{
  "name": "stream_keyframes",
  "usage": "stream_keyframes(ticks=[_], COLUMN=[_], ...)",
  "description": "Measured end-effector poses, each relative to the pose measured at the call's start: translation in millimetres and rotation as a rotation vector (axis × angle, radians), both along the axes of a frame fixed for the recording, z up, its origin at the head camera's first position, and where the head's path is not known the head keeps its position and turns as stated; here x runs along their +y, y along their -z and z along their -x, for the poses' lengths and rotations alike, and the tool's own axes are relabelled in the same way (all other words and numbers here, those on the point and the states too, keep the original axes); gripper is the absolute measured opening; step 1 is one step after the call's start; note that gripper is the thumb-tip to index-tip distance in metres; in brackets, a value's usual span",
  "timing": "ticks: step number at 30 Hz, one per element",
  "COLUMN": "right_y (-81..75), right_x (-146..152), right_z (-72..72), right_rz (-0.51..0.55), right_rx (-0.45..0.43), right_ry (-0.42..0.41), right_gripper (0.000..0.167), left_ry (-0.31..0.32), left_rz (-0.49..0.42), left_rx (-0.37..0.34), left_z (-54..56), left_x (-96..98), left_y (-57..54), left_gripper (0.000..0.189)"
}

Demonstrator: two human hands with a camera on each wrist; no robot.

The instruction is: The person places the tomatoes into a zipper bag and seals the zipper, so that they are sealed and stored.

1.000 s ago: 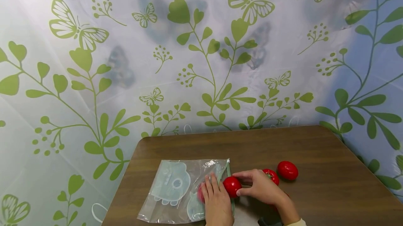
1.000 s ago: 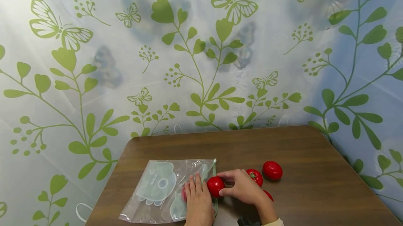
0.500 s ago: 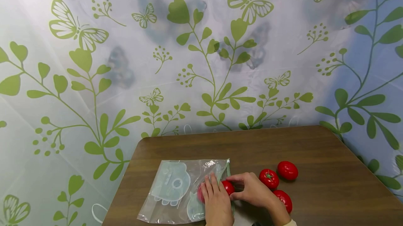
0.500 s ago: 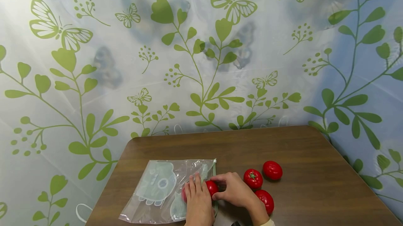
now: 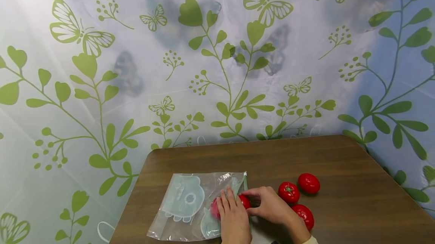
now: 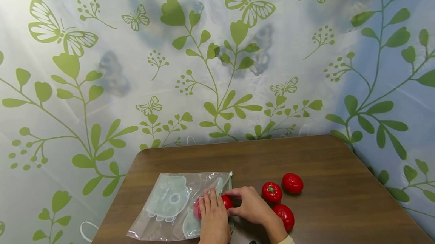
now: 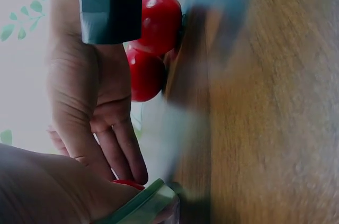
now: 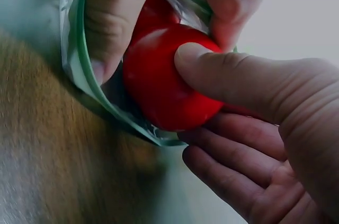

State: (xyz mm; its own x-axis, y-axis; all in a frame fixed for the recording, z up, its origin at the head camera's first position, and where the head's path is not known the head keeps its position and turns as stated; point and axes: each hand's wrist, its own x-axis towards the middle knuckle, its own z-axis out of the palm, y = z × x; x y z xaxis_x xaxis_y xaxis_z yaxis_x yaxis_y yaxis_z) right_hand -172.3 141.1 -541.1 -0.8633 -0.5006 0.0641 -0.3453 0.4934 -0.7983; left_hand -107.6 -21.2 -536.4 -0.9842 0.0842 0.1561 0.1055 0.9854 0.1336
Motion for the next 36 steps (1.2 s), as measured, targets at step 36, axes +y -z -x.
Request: stream_keyframes(ticks=[36], right_y=[15.9], right_x=[-34.7], right_z=[0.0], right_rz=[-0.016], right_rx=[0.107], right_ry=[0.015], right_gripper=[0.027], left_ry=[-0.012], left_rz=[0.040], left_rx=[0.107], left_z=[-3.4], left_x=[-1.8], left_y=[4.5], left_gripper=[0.102])
